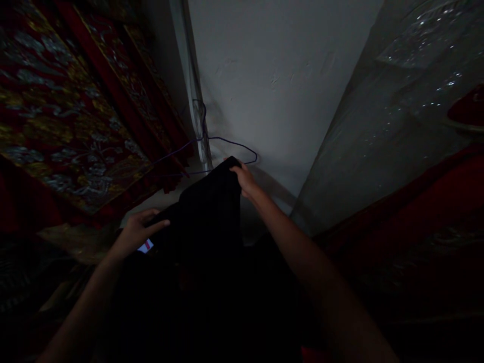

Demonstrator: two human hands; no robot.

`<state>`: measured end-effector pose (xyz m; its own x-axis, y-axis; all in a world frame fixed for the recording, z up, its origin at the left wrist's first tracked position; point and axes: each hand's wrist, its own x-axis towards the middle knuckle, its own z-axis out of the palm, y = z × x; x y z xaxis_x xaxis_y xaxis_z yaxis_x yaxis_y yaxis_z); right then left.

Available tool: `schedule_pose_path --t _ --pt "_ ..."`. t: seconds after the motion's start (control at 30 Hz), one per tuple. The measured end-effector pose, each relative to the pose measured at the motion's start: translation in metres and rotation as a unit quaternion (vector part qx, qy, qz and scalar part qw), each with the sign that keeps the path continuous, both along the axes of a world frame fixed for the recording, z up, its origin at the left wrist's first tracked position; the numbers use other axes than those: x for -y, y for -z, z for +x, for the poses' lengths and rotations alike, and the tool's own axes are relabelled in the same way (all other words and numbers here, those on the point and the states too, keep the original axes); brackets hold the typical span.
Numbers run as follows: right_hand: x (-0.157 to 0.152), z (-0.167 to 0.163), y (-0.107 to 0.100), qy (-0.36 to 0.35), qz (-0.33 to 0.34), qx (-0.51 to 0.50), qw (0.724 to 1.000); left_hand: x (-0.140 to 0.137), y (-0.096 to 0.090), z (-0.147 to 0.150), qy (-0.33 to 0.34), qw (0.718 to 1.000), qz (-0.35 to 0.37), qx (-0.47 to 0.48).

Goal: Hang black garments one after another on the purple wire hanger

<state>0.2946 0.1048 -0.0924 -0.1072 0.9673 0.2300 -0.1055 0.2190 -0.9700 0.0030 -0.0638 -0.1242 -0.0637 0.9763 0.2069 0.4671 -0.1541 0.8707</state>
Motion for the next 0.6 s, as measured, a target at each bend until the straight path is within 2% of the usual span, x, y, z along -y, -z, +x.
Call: schedule_pose_path --t 0.07,0.17,0.27,0.37,0.47,0.6 --pt "-0.014 -0.008 0.012 -0.058 -0.026 -0.019 0.998 0.004 -0.008 0.001 0.007 0.999 -0.019 0.027" --pt "-0.022 -0.004 0.027 -0.066 -0.026 0.032 0.997 0.008 -0.006 -0.006 0.070 0.995 -0.067 -0.023" --pt "-0.014 0.018 0.032 -0.072 0.044 0.091 0.992 0.009 0.007 -0.023 0.123 0.979 -0.114 -0.114" --pt "0.000 0.048 0.026 -0.088 0.149 0.173 0.970 0.005 0.015 -0.041 0.102 0.964 -0.113 -0.220" --pt "0.013 0.071 0.013 -0.108 0.196 0.234 0.946 -0.004 -0.001 -0.049 0.076 0.946 -0.059 -0.309" --pt "0.025 0.085 0.000 -0.095 0.195 0.286 0.933 -0.019 -0.045 -0.041 0.003 0.931 0.090 -0.354"
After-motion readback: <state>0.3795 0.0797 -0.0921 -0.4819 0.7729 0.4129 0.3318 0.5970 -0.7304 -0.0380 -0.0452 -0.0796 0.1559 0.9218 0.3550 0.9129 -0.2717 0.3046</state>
